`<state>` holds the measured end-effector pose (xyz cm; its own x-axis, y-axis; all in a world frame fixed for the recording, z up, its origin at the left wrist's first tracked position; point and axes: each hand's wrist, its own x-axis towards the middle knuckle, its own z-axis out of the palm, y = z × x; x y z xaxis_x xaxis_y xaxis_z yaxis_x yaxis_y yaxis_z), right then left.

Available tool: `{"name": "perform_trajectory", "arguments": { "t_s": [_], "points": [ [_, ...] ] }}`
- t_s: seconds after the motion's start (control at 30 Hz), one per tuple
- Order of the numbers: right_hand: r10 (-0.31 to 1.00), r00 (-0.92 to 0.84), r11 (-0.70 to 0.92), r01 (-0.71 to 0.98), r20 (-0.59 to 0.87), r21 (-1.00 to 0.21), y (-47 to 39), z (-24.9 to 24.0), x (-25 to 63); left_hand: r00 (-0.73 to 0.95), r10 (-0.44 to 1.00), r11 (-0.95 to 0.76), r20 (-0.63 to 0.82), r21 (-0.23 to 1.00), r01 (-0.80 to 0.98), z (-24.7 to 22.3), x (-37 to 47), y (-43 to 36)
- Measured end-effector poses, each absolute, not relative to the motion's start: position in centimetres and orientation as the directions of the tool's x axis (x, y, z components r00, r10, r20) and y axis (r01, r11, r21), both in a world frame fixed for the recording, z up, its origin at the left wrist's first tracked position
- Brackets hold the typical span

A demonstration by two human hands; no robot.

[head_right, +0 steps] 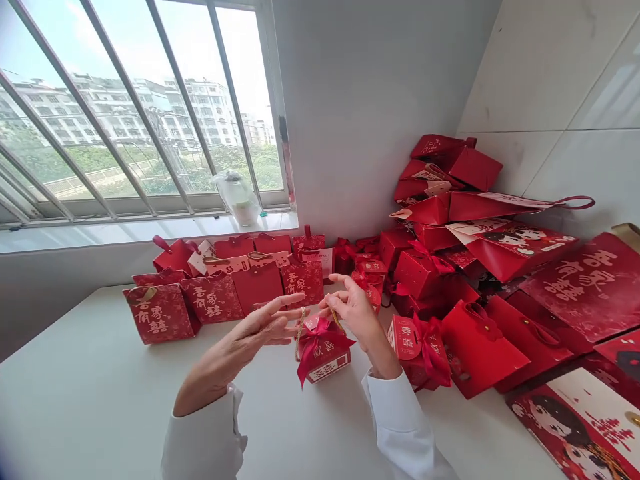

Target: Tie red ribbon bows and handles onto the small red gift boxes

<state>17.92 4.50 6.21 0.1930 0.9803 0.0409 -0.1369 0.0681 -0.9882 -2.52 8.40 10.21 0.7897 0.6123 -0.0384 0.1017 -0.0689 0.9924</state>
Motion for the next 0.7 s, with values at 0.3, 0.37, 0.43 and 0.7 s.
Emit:
{"name": "perform_trajectory", "arguments": {
  "t_s": [0.3, 0.37, 0.43, 0.7],
  "points": [
    [0.998, 0.035, 0.042, 0.169, 0.049, -0.985, 5.3, 5.0, 18.5, 0.858, 0.514, -0.193, -0.007, 0.973, 0.123, 8.1, -0.7, 9.5],
    [1.0, 0.022, 0.018, 0.18, 0.022, -0.983, 5.3, 5.1, 18.5, 0.854, 0.519, -0.194, -0.011, 0.972, 0.13, 8.0, -0.7, 9.6],
    [1.0, 0.024, -0.014, 0.173, -0.01, -0.985, 5.2, 5.4, 18.5, 0.845, 0.535, -0.205, -0.002, 0.97, 0.132, 8.1, -0.8, 9.8],
    [0.994, 0.108, -0.049, 0.187, -0.029, -0.981, 4.9, 5.9, 18.9, 0.778, 0.624, -0.274, 0.069, 0.952, 0.134, 7.7, -1.8, 11.2]
  ]
}}
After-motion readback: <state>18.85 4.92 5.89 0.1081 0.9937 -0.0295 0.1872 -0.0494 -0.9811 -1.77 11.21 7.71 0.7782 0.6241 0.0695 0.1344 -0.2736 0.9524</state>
